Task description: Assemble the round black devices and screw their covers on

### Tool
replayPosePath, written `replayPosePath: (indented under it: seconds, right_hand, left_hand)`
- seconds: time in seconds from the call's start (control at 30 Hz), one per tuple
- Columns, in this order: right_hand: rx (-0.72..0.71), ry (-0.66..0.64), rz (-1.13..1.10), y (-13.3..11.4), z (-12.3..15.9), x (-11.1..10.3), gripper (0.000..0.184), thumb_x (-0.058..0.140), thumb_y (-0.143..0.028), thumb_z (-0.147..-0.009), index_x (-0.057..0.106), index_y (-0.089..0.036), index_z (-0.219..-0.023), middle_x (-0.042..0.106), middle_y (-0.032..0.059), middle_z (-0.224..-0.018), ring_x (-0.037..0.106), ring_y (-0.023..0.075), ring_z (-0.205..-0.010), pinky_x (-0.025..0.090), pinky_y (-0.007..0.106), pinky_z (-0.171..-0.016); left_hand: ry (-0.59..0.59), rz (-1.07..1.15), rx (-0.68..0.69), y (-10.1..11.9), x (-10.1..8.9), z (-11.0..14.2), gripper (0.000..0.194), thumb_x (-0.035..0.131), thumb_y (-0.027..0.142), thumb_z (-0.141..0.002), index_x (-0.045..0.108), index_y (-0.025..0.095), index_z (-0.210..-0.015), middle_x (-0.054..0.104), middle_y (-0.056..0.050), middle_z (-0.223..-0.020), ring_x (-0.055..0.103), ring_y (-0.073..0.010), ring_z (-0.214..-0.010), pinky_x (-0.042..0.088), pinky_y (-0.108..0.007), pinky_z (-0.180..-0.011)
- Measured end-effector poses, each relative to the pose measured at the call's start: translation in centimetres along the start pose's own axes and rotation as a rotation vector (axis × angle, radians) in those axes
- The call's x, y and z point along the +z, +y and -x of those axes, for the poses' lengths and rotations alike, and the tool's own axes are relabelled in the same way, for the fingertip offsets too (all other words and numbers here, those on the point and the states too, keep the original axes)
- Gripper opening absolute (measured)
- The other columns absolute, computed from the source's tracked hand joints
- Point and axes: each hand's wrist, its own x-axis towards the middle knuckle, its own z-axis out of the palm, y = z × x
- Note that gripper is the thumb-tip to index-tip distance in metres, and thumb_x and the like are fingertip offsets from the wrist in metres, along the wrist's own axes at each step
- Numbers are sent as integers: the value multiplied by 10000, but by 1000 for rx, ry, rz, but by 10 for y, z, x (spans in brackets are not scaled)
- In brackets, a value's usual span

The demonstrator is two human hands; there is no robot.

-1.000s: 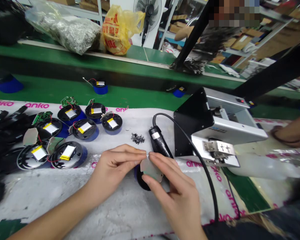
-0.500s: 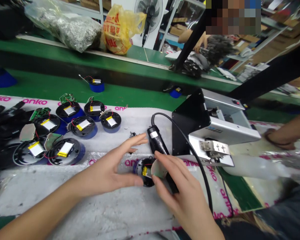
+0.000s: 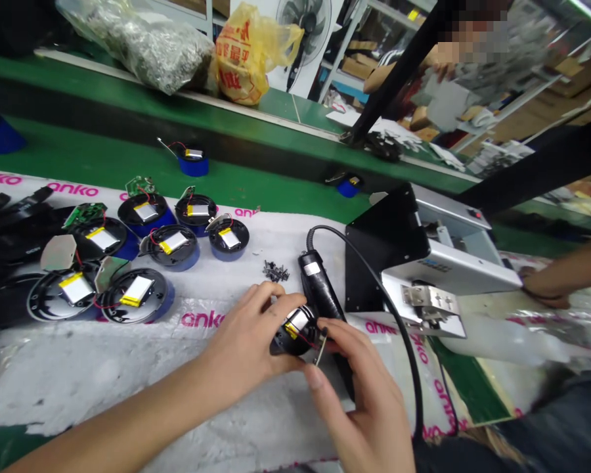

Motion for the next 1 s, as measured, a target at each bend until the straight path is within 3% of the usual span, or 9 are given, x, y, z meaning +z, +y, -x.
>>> replayPosePath:
  seconds: [0.13, 0.27, 0.33, 0.4, 0.47, 0.53, 0.7, 0.87, 1.0]
  right_hand:
    - [80, -17, -7, 3, 2, 2, 328, 609, -293, -924, 543, -240, -1241, 664, 82, -1127, 681, 183, -950, 604, 273, -759]
    - [56, -17, -19, 3, 0, 2, 328, 609, -294, -919, 553, -232, -1236, 670, 89, -1158, 691, 193, -952, 607, 279, -754]
    - [43, -5, -20, 3, 0, 2, 329, 604, -299, -922, 558, -226, -1240, 664, 93, -1183, 688, 199, -987, 608, 283, -778]
    - [34, 0, -4, 4, -1, 1, 330, 595, -301, -932, 559, -229, -1252, 650, 87, -1198, 681, 191, -1010, 602, 276, -816]
    - [25, 3, 35, 5, -1, 1, 327, 574, -307, -950, 561, -233, -1268, 629, 82, -1188, 671, 176, -1016, 593, 260, -845]
    - [-6, 2, 88, 5, -4, 2, 342, 549, -312, -969, 555, -220, -1298, 596, 88, -1156, 657, 167, -1015, 586, 242, -848]
    - [-158, -40, 157, 5, -16, 7, 406, 551, -246, -969, 515, -173, -1366, 549, 125, -1190, 618, 191, -1077, 576, 286, -892]
    - [-228, -18, 53, 9, -28, 8, 212, 632, -172, -919, 627, -209, -1128, 639, 86, -1157, 638, 196, -1069, 572, 332, -922]
    - [-270, -4, 74, 9, -28, 9, 197, 659, -138, -897, 668, -189, -1087, 642, 95, -1152, 630, 194, -1060, 570, 336, -906]
  left_hand:
    - [-130, 420, -225, -1, -11, 5, 704, 692, 190, -776, 456, 379, -1412, 493, -81, -1412, 722, -192, -744, 595, -324, -625]
    - [-218, 954, -471, 5, -14, -2, 559, 566, 304, -878, 424, 340, -1417, 354, -143, -1558, 743, -149, -593, 529, -221, -397]
    - [-171, 965, -542, 10, -9, -8, 465, 573, 342, -902, 489, 275, -1355, 530, -150, -1412, 729, -132, -555, 557, -214, -423]
    - [-137, 887, -565, 15, -3, -12, 422, 603, 337, -905, 524, 240, -1307, 698, -90, -1077, 699, -122, -503, 551, -192, -416]
    - [-105, 808, -539, 17, 3, -13, 383, 631, 322, -889, 553, 229, -1252, 689, -6, -781, 664, -123, -457, 517, -166, -374]
    - [-62, 740, -505, 18, 8, -12, 311, 626, 316, -885, 587, 233, -1182, 644, 35, -660, 631, -117, -424, 469, -143, -332]
    - [-7, 647, -488, 18, 12, -11, 242, 605, 250, -860, 645, 242, -1099, 618, 46, -612, 615, -125, -419, 372, -120, -273]
    - [-99, 936, -495, 7, 5, -7, 419, 603, 270, -882, 608, 206, -1297, 710, 0, -681, 707, -155, -536, 557, -199, -449]
    - [-150, 1148, -493, -5, -1, -4, 487, 630, 258, -871, 587, 190, -1351, 766, -29, -741, 761, -180, -630, 617, -256, -607]
